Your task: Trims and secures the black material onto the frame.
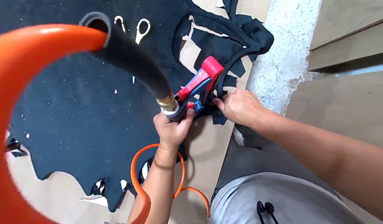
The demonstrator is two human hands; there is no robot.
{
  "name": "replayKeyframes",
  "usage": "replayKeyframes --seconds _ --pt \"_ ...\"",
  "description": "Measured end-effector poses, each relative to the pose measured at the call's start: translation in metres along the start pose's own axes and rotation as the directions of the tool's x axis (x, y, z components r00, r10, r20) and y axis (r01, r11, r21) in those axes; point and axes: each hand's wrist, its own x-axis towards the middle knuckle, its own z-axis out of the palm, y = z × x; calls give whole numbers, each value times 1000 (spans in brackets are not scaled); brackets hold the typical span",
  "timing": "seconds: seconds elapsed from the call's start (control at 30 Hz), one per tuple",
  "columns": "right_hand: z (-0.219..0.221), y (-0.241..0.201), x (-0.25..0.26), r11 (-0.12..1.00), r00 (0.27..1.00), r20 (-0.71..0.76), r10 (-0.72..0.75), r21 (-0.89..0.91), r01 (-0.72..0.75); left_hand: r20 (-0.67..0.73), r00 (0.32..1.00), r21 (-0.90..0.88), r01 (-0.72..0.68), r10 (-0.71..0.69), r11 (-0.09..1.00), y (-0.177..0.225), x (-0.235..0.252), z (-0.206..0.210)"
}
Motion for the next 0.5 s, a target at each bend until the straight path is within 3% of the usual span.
replayKeyframes --seconds 0.27,0.33,0.43,0.5 --pt "0 2 -4 999 999 23 -32 -14 32 -80 996 -77 32 -38 996 5 -7 -5" --pt "-3 2 -13 1000 999 -33 -12 26 12 -170 981 -70 82 -93 994 18 -15 -21" --pt "9 -1 -25 986 931 -329 -157 5 167 -433 873 -43 229 -225 972 33 -45 -54" --pt "15 -9 -19 937 855 -408 -319 -2 349 -583 760 -84 296 -288 952 37 -65 -70"
